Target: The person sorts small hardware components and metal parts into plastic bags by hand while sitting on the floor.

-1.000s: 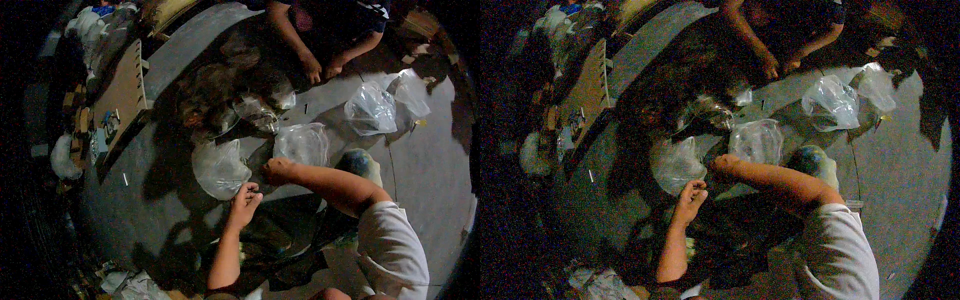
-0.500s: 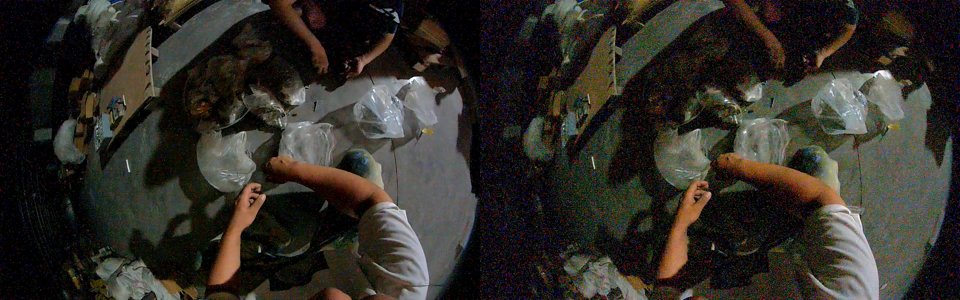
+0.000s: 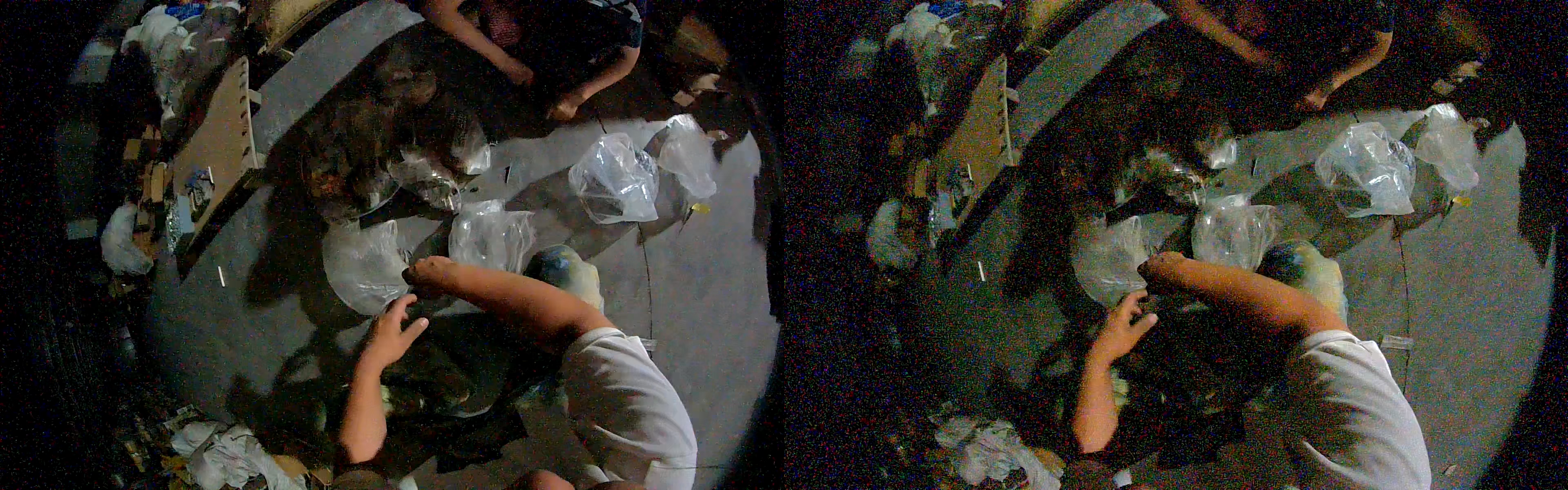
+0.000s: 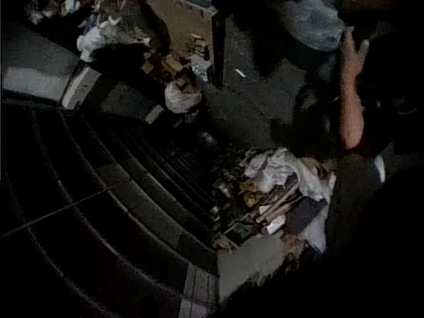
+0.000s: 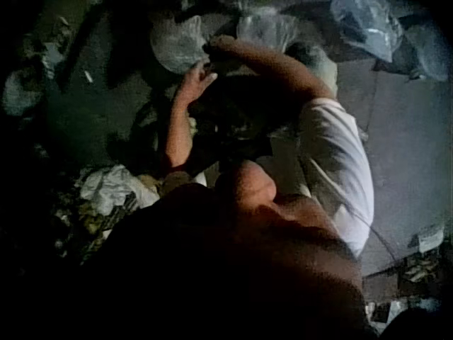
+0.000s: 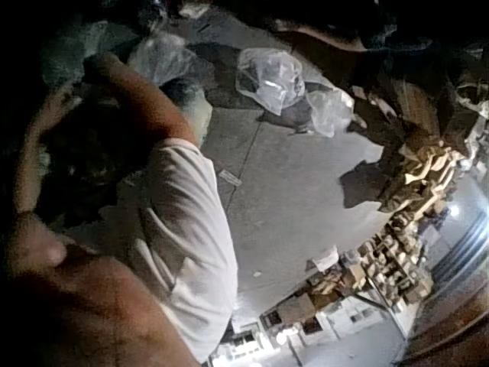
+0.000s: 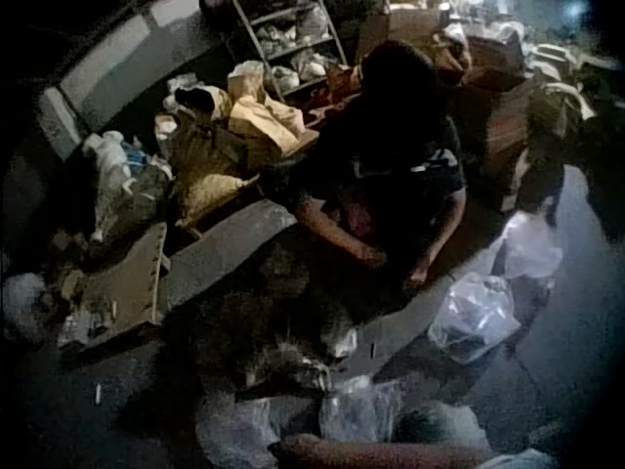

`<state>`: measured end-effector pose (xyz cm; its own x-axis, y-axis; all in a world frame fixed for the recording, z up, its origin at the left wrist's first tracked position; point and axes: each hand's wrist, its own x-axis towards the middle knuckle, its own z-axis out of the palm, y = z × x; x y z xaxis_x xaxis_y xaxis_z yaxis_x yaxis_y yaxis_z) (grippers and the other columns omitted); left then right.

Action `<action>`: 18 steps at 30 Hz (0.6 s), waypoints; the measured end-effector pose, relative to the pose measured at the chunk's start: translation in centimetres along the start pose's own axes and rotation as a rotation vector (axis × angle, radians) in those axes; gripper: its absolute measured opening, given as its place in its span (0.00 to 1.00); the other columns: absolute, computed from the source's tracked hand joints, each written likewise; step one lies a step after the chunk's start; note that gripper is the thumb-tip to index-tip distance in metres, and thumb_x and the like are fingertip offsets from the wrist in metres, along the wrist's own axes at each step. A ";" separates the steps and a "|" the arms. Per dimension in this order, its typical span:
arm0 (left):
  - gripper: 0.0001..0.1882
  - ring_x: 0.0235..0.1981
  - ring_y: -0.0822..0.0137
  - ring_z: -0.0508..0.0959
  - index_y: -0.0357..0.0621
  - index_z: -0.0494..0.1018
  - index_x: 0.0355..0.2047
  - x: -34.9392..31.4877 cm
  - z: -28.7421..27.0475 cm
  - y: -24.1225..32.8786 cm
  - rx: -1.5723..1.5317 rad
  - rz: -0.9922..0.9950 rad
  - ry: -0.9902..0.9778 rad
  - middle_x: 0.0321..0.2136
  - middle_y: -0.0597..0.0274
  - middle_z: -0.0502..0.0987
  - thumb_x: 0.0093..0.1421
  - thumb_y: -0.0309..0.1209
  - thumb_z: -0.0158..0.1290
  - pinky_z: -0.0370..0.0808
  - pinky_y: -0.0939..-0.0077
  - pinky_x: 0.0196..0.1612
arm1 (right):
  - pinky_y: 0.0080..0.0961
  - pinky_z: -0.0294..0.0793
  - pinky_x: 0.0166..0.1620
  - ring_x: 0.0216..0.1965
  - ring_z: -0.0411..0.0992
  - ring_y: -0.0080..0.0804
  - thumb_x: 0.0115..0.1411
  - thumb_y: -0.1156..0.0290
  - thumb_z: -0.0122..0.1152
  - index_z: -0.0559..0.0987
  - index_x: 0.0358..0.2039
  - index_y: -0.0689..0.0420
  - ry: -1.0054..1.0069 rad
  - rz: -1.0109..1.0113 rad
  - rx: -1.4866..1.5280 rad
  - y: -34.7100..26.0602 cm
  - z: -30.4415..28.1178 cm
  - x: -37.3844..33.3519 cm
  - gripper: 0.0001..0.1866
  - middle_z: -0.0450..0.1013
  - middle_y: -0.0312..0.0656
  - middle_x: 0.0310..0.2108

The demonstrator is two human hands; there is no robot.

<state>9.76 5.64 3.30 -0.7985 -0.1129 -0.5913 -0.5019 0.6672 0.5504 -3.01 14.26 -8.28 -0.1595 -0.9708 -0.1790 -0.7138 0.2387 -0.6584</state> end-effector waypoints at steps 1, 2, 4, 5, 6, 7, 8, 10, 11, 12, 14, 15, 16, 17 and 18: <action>0.26 0.41 0.56 0.70 0.43 0.60 0.50 0.2 -0.3 0.1 0.013 0.001 0.004 0.45 0.52 0.68 0.53 0.40 0.52 0.66 0.66 0.45 | 0.36 0.73 0.33 0.31 0.73 0.45 0.49 0.63 0.55 0.72 0.36 0.55 0.001 0.025 0.039 0.4 0.2 0.3 0.15 0.73 0.47 0.29; 0.26 0.41 0.57 0.70 0.42 0.61 0.50 0.5 -0.7 -0.1 -0.055 -0.012 0.013 0.45 0.52 0.68 0.53 0.39 0.52 0.66 0.66 0.44 | 0.37 0.72 0.33 0.30 0.73 0.45 0.49 0.62 0.54 0.72 0.37 0.55 0.000 0.046 0.080 1.0 0.6 0.8 0.15 0.73 0.46 0.29; 0.25 0.41 0.60 0.71 0.42 0.61 0.49 0.6 -1.9 1.0 -0.071 0.010 0.060 0.45 0.53 0.69 0.53 0.38 0.52 0.67 0.67 0.43 | 0.36 0.72 0.35 0.34 0.72 0.44 0.49 0.61 0.55 0.72 0.38 0.54 -0.035 0.173 0.158 3.7 0.6 1.3 0.17 0.73 0.46 0.32; 0.25 0.41 0.60 0.71 0.42 0.61 0.49 0.3 -2.6 1.4 -0.061 0.003 0.068 0.45 0.53 0.69 0.53 0.38 0.52 0.67 0.67 0.43 | 0.35 0.71 0.38 0.37 0.71 0.43 0.49 0.60 0.55 0.72 0.40 0.54 -0.093 0.297 0.240 5.0 0.9 1.4 0.19 0.72 0.45 0.35; 0.25 0.40 0.60 0.71 0.42 0.61 0.49 -0.1 -3.2 1.6 -0.035 -0.007 0.099 0.44 0.52 0.69 0.53 0.37 0.52 0.67 0.67 0.42 | 0.35 0.71 0.38 0.37 0.71 0.43 0.49 0.60 0.55 0.72 0.40 0.54 -0.093 0.284 0.242 6.2 1.3 1.3 0.19 0.72 0.45 0.35; 0.25 0.40 0.60 0.72 0.42 0.61 0.49 -0.5 -3.8 1.9 -0.010 -0.018 0.129 0.44 0.52 0.69 0.53 0.37 0.52 0.67 0.67 0.42 | 0.38 0.68 0.41 0.42 0.68 0.42 0.49 0.59 0.55 0.72 0.42 0.52 -0.047 0.382 0.118 7.4 1.8 1.0 0.20 0.70 0.43 0.40; 0.25 0.40 0.61 0.72 0.41 0.61 0.49 -1.1 -4.7 2.2 0.015 -0.047 0.133 0.44 0.51 0.69 0.53 0.37 0.52 0.68 0.68 0.42 | 0.41 0.66 0.43 0.46 0.65 0.41 0.49 0.57 0.55 0.72 0.44 0.50 -0.001 0.474 -0.005 8.2 2.4 0.9 0.21 0.68 0.42 0.45; 0.25 0.39 0.61 0.72 0.42 0.61 0.49 -3.8 -7.3 3.2 0.135 -0.115 0.172 0.44 0.50 0.69 0.53 0.37 0.52 0.68 0.68 0.42 | 0.43 0.64 0.44 0.49 0.62 0.40 0.49 0.56 0.54 0.71 0.45 0.47 0.011 0.510 0.023 8.4 2.4 0.7 0.21 0.65 0.39 0.47; 0.25 0.39 0.61 0.72 0.42 0.61 0.49 -5.2 -8.9 2.4 0.169 -0.145 0.210 0.44 0.50 0.69 0.53 0.37 0.52 0.68 0.68 0.42 | 0.46 0.61 0.45 0.51 0.59 0.38 0.50 0.56 0.53 0.70 0.46 0.45 0.018 0.556 0.056 8.4 1.9 1.4 0.22 0.63 0.37 0.50; 0.25 0.39 0.61 0.72 0.42 0.61 0.49 -5.4 -9.9 1.7 0.174 -0.139 0.208 0.44 0.50 0.69 0.53 0.37 0.52 0.68 0.68 0.42 | 0.46 0.61 0.45 0.51 0.59 0.38 0.50 0.56 0.53 0.70 0.46 0.45 0.024 0.561 0.058 9.5 2.7 1.5 0.22 0.63 0.37 0.50; 0.25 0.40 0.60 0.72 0.42 0.61 0.49 -5.7 -11.4 0.9 0.171 -0.202 0.238 0.44 0.50 0.69 0.53 0.38 0.52 0.68 0.68 0.42 | 0.49 0.60 0.43 0.51 0.59 0.37 0.51 0.55 0.52 0.69 0.47 0.42 -0.010 0.595 -0.022 10.4 4.5 1.6 0.21 0.61 0.34 0.51; 0.25 0.40 0.60 0.72 0.42 0.61 0.49 -5.5 -11.5 0.7 0.170 -0.208 0.230 0.44 0.50 0.69 0.53 0.38 0.52 0.68 0.68 0.42 | 0.49 0.60 0.43 0.51 0.59 0.37 0.51 0.55 0.52 0.69 0.47 0.42 -0.018 0.596 -0.017 11.1 5.1 1.5 0.21 0.61 0.34 0.51; 0.25 0.39 0.60 0.72 0.42 0.61 0.49 -5.0 -11.8 0.5 0.215 -0.181 0.238 0.44 0.50 0.69 0.53 0.38 0.52 0.68 0.68 0.42 | 0.46 0.61 0.42 0.50 0.60 0.37 0.51 0.55 0.52 0.69 0.47 0.42 -0.103 0.661 0.024 12.1 5.5 1.3 0.22 0.62 0.33 0.50; 0.25 0.39 0.60 0.72 0.42 0.61 0.49 -5.0 -12.5 0.6 0.263 -0.166 0.253 0.43 0.50 0.69 0.53 0.38 0.52 0.68 0.68 0.42 | 0.45 0.62 0.41 0.49 0.61 0.36 0.51 0.55 0.52 0.69 0.47 0.42 -0.152 0.683 0.047 11.9 5.9 1.4 0.22 0.63 0.33 0.49; 0.25 0.39 0.60 0.73 0.41 0.61 0.49 -4.5 -12.2 2.1 0.246 -0.166 0.245 0.43 0.51 0.70 0.53 0.39 0.52 0.68 0.68 0.42 | 0.44 0.63 0.40 0.48 0.62 0.36 0.51 0.55 0.53 0.69 0.47 0.42 -0.206 0.708 0.068 11.7 6.0 1.2 0.22 0.63 0.33 0.49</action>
<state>8.19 -1.47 14.31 -0.7839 -0.3865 -0.4859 -0.5597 0.7786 0.2837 -7.40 16.06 -20.59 -0.4299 -0.5619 -0.7067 -0.4427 0.8133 -0.3774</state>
